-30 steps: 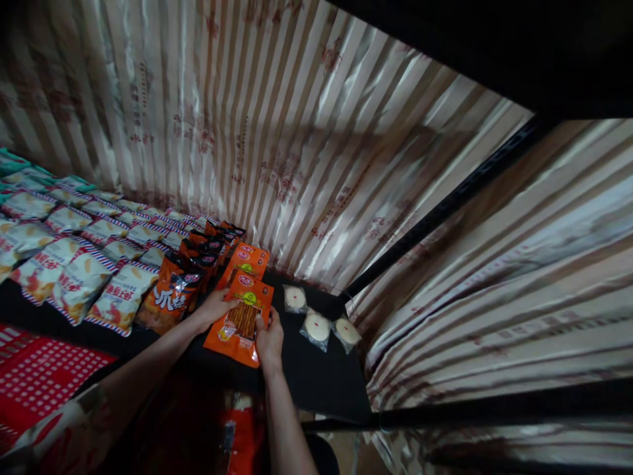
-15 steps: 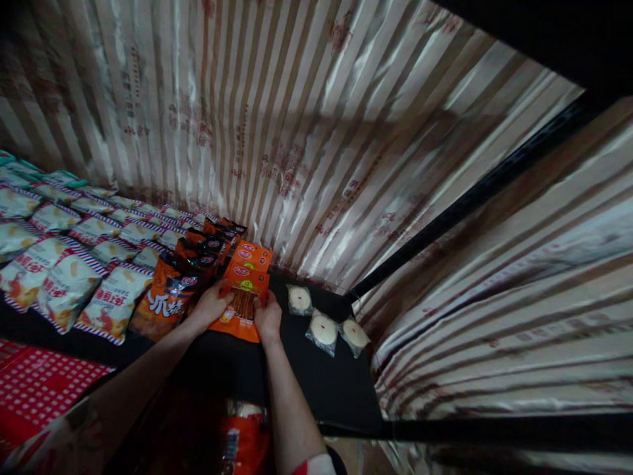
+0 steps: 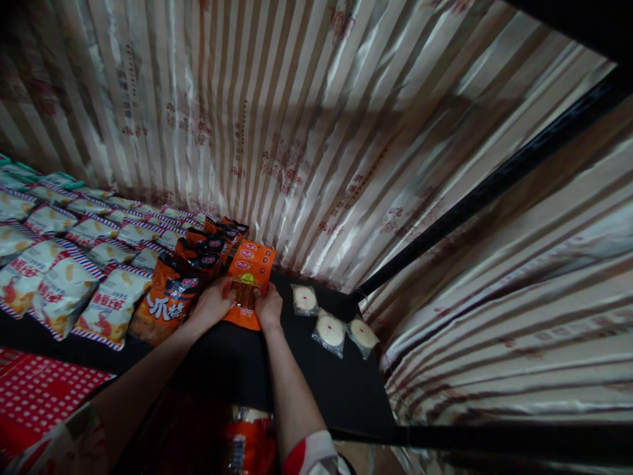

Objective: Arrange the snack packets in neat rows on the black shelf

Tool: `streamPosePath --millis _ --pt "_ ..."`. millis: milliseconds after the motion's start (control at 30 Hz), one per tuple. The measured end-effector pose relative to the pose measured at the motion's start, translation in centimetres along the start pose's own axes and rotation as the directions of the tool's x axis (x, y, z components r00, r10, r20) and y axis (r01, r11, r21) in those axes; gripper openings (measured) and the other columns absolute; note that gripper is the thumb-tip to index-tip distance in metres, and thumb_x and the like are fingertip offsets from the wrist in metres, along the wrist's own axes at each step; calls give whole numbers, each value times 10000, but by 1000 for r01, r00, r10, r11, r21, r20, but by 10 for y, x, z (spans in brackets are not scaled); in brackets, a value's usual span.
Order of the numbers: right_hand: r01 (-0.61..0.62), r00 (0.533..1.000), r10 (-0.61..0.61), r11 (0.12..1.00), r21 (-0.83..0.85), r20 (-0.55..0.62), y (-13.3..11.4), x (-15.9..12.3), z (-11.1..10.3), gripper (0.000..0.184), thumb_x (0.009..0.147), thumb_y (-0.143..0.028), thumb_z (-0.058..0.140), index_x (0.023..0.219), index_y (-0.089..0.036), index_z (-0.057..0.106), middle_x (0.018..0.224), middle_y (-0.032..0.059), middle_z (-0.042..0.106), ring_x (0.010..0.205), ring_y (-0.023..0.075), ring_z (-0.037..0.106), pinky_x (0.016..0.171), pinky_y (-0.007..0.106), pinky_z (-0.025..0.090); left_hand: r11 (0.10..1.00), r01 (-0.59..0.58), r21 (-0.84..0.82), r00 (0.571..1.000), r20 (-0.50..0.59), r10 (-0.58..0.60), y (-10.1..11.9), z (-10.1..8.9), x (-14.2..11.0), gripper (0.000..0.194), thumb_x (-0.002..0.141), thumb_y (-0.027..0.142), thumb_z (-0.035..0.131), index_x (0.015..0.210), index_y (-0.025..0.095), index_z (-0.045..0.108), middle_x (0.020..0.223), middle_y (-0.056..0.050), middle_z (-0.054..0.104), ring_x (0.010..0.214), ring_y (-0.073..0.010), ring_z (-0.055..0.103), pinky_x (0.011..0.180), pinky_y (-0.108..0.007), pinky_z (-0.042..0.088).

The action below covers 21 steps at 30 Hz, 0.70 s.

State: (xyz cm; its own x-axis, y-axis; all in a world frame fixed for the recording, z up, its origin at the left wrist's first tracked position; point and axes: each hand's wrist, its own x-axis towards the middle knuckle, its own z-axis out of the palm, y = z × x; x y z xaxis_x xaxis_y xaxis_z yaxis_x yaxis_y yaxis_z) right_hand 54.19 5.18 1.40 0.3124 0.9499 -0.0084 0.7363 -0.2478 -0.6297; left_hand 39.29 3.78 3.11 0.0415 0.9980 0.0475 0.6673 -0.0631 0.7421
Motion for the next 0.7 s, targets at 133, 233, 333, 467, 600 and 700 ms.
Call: streamPosePath --millis 133,233,333,467,600,700 --pt "-14 1000 14 1000 -27 -6 0 6 2 357 828 -294 548 1143 -128 576 969 99 697 883 192 656 756 242 462 997 -74 37 997 -13 74 2 1 -2 361 825 142 460 1172 120 558 1247 -108 565 1134 -209 541 1005 -305 392" --pt "-13 1000 12 999 -33 -4 1 10 2 377 825 -295 551 1170 -141 562 972 90 700 898 191 655 770 246 466 994 -94 57 995 -16 95 1 4 -1 358 826 139 458 1168 125 564 1249 -101 564 1135 -206 539 1010 -307 393" --pt "-7 1000 7 1000 -23 -13 0 11 2 396 823 -281 555 1198 -153 550 987 79 700 921 182 653 801 243 468 992 -101 80 994 -25 104 0 7 0 358 824 142 463 1166 121 570 1283 -107 541 1176 -211 509 1027 -311 380" --pt "-12 1000 11 999 -37 -20 -2 12 3 380 826 -277 554 1181 -143 579 1057 90 683 972 188 641 845 242 462 988 -103 116 994 -35 108 -1 10 0 352 832 163 466 1165 129 576 1312 -108 517 1210 -213 479 1040 -314 368" --pt "-12 1000 11 999 -44 -24 -2 11 5 372 835 -291 542 1171 -139 593 1091 94 673 998 193 631 871 247 457 977 -110 183 993 -30 118 0 9 -1 348 840 170 453 1163 129 577 1300 -109 524 1188 -226 496 1028 -324 381" --pt "-10 1000 8 999 -40 -30 -1 10 7 383 837 -286 536 1183 -129 583 1092 103 671 998 194 632 872 249 459 964 -116 240 992 -25 125 1 10 -3 353 841 172 449 1163 107 576 1306 -131 514 1183 -242 496 1025 -334 381"
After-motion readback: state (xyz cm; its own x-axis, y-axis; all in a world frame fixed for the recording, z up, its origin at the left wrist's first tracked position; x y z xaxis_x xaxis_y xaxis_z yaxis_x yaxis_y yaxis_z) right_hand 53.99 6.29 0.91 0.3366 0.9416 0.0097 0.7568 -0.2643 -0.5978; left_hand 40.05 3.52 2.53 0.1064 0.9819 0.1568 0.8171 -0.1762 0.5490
